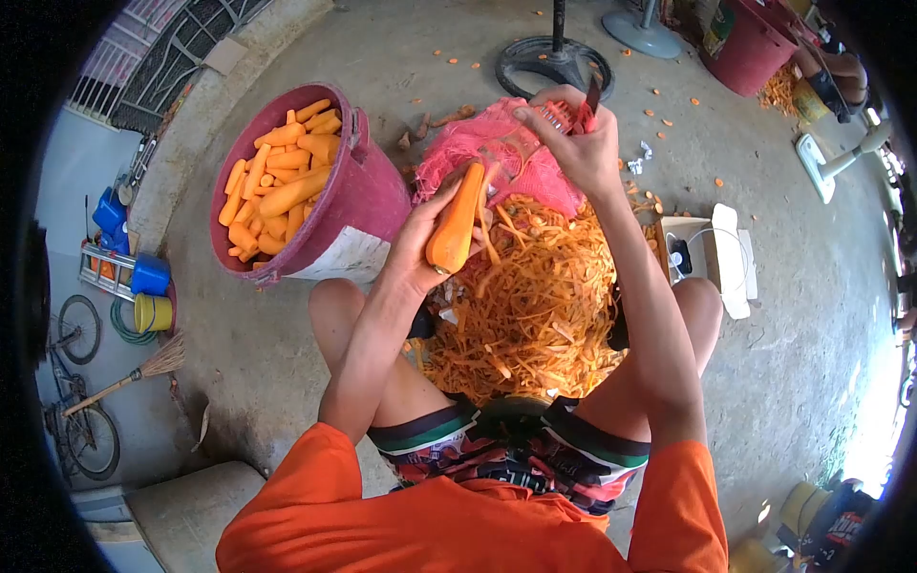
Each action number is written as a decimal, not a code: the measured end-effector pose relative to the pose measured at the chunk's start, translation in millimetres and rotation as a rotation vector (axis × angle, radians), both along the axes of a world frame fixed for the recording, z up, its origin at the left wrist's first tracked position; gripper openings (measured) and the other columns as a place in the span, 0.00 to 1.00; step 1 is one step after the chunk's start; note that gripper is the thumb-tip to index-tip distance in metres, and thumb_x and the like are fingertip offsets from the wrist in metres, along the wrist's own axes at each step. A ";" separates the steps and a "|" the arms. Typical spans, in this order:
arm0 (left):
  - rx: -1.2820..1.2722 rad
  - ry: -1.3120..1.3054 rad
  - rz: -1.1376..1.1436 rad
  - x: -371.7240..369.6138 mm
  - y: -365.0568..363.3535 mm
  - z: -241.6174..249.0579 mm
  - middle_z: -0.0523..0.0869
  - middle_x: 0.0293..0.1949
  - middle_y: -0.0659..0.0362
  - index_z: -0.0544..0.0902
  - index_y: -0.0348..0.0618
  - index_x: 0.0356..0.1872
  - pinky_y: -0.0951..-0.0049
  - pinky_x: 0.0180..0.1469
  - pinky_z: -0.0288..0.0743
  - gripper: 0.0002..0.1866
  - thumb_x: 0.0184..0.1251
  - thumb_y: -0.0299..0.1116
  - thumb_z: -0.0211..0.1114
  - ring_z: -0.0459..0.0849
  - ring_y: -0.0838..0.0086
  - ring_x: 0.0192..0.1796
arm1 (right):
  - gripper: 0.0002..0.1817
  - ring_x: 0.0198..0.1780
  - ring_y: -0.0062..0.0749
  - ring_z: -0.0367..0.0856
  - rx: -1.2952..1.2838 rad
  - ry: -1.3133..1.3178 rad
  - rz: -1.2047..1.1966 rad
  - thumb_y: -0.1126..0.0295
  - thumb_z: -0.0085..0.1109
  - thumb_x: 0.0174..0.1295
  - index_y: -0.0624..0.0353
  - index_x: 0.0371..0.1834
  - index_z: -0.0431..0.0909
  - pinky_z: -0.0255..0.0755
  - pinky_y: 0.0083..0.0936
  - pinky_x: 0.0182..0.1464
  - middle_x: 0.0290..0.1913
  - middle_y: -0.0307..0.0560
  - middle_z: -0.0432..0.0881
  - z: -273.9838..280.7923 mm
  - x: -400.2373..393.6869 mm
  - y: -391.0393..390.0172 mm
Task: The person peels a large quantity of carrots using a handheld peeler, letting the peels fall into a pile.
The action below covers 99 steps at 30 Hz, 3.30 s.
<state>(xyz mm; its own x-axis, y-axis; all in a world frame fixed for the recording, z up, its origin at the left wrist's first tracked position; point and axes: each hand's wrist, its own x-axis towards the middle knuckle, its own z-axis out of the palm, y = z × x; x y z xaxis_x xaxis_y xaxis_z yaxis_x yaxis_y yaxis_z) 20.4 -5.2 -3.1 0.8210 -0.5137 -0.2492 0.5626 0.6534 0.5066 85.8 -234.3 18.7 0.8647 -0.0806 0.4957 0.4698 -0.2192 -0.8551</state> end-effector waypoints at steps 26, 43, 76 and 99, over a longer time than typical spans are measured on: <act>-0.094 0.341 0.030 -6.2 -5.5 -64.6 0.85 0.50 0.59 0.78 0.51 0.64 0.62 0.43 0.84 0.23 0.81 0.54 0.58 0.86 0.70 0.46 | 0.13 0.34 0.16 0.82 -0.204 -0.019 -0.118 0.65 0.76 0.65 0.63 0.40 0.86 0.77 0.22 0.39 0.31 0.39 0.88 1.6 4.5 -33.1; 0.680 -0.622 0.535 14.6 11.0 0.3 0.88 0.47 0.62 0.84 0.39 0.53 0.79 0.47 0.83 0.22 0.61 0.32 0.83 0.86 0.81 0.46 | 0.16 0.40 0.57 0.86 -0.653 -0.065 0.231 0.62 0.73 0.62 0.58 0.48 0.86 0.79 0.46 0.42 0.33 0.58 0.86 9.8 -40.4 32.9; 1.128 -0.104 -0.283 93.3 0.4 -194.6 0.89 0.51 0.61 0.81 0.46 0.64 0.71 0.43 0.82 0.18 0.79 0.39 0.58 0.89 0.76 0.45 | 0.17 0.31 0.59 0.76 -0.801 0.415 -0.076 0.64 0.75 0.59 0.64 0.35 0.76 0.72 0.42 0.38 0.27 0.60 0.79 41.0 -34.7 -83.1; 2.126 -1.147 -0.832 314.9 63.6 -382.3 0.90 0.52 0.44 0.88 0.39 0.50 0.49 0.55 0.83 0.17 0.71 0.38 0.59 0.89 0.50 0.54 | 0.25 0.46 0.35 0.88 -0.840 0.609 -0.085 0.78 0.76 0.58 0.68 0.60 0.80 0.83 0.30 0.51 0.44 0.52 0.87 4.3 14.0 -133.7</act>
<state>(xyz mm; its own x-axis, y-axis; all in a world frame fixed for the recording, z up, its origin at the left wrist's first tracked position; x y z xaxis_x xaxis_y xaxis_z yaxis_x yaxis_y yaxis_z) 335.3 58.4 -385.4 0.8029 -0.4240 -0.4190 -0.4617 -0.8869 0.0127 99.8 -368.0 23.0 0.9950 0.0159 -0.0983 -0.0354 -0.8660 -0.4987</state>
